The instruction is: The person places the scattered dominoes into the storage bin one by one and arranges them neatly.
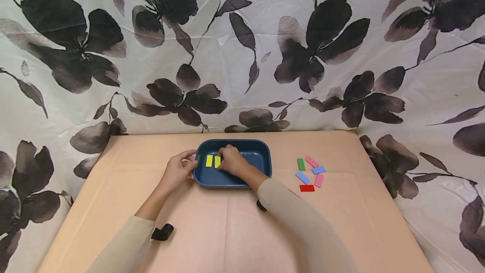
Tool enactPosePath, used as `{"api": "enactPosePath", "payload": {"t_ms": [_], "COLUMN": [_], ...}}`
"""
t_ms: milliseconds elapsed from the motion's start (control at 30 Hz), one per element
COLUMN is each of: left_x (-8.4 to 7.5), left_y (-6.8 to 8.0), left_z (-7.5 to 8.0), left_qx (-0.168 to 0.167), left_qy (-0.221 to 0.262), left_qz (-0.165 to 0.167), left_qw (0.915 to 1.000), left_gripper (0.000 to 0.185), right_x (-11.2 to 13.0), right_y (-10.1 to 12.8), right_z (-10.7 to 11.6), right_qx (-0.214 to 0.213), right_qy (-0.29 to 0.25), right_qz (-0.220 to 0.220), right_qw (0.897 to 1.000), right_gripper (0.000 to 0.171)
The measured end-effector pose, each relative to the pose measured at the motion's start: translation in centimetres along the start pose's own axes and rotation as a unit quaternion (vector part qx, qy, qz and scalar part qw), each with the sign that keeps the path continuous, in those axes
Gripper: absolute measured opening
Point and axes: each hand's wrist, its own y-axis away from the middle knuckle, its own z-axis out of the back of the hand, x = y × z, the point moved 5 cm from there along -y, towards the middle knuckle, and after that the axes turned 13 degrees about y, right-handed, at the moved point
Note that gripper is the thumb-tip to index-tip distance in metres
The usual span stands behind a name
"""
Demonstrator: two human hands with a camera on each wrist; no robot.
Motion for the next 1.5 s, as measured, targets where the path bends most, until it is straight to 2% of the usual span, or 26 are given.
{"api": "enactPosePath", "payload": {"t_ms": [433, 833, 1500], "left_x": [0.2, -0.1, -0.1], "left_y": [1.2, 1.9, 3.3], "left_z": [0.2, 0.3, 0.6], "left_qx": [0.008, 0.018, 0.033], "left_qy": [0.008, 0.005, 0.002], "left_qz": [0.004, 0.002, -0.001], "left_qw": [0.9999, 0.9998, 0.9995], "left_gripper": [0.039, 0.040, 0.041], "right_x": [0.6, 1.1, 2.3], "right_y": [0.9, 1.5, 3.1], "right_z": [-1.2, -1.2, -1.2], "right_qx": [-0.006, -0.022, -0.017], "right_qy": [-0.049, -0.048, -0.042], "right_qz": [-0.018, -0.013, -0.025], "right_qw": [0.999, 0.999, 0.999], "right_gripper": [0.046, 0.047, 0.049]}}
